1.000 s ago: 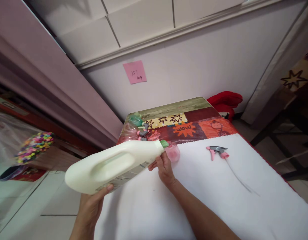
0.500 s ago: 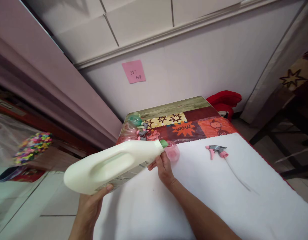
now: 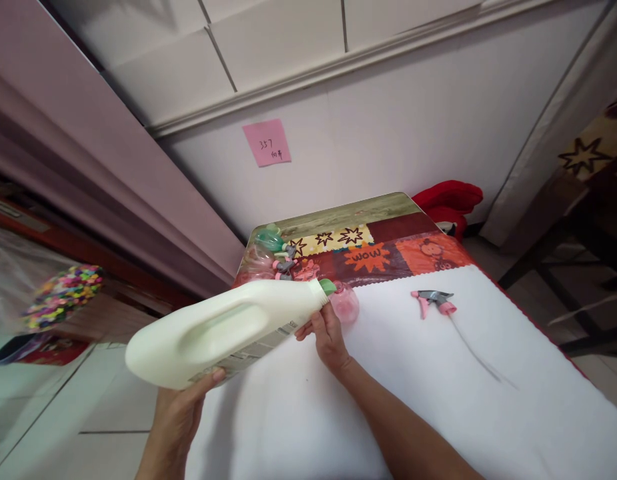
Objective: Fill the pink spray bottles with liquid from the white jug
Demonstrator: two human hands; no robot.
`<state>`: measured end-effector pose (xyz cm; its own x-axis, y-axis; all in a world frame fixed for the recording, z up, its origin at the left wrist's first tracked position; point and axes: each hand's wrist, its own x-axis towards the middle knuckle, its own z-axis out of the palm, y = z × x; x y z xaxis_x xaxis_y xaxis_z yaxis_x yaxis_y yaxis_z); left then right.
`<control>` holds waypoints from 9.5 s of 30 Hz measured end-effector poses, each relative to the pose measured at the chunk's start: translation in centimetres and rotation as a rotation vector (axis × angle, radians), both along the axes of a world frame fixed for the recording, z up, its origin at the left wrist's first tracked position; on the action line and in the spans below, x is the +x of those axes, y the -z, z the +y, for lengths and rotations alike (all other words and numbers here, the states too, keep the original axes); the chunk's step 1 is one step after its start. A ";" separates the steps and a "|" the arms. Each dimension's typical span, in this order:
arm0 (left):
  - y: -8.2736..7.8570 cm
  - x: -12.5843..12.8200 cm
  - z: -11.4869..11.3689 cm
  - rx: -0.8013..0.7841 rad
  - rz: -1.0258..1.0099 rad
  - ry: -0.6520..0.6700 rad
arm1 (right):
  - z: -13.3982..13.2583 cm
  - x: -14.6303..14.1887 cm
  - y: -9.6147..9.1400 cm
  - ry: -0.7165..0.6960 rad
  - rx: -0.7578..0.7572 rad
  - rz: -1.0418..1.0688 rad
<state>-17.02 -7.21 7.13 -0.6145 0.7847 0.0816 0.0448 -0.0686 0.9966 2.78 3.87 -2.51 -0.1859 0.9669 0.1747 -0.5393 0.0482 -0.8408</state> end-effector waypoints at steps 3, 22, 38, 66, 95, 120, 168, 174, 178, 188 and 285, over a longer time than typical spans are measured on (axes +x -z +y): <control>-0.5 0.5 0.1 -0.008 -0.003 -0.006 | 0.0 0.0 0.0 0.002 0.000 0.003; -1.2 1.0 -0.1 -0.052 -0.019 0.014 | 0.1 -0.1 0.2 -0.004 0.001 0.020; -2.4 2.0 0.0 -0.070 -0.007 0.022 | 0.1 -0.1 0.3 -0.003 0.004 0.037; -2.2 2.1 0.3 -0.066 0.020 -0.004 | 0.3 0.1 -0.1 -0.006 -0.007 0.009; -2.5 2.4 0.3 -0.086 0.015 -0.012 | 0.3 0.0 0.1 0.003 -0.013 0.003; -3.2 3.0 0.2 -0.111 -0.018 -0.010 | 0.4 0.0 0.0 -0.002 -0.031 0.020; -3.3 3.0 0.3 -0.080 0.000 -0.014 | 0.4 -0.2 0.4 -0.005 -0.017 0.034; -2.6 1.9 0.4 -0.076 0.008 -0.016 | 0.4 -0.1 0.3 -0.006 -0.022 0.026; -2.6 1.7 0.4 -0.068 0.001 0.012 | 0.4 0.0 0.2 -0.011 -0.022 0.022; -2.9 2.2 0.4 -0.095 -0.004 -0.030 | 0.3 -0.1 0.2 -0.016 -0.028 0.029; -3.3 2.6 0.6 -0.028 0.002 -0.007 | 0.3 -0.2 0.2 -0.013 -0.045 0.035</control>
<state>-14.38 -6.59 10.47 -0.6202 0.7821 0.0605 0.0470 -0.0399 0.9981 2.61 4.19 -2.67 -0.1932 0.9714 0.1382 -0.5691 0.0038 -0.8222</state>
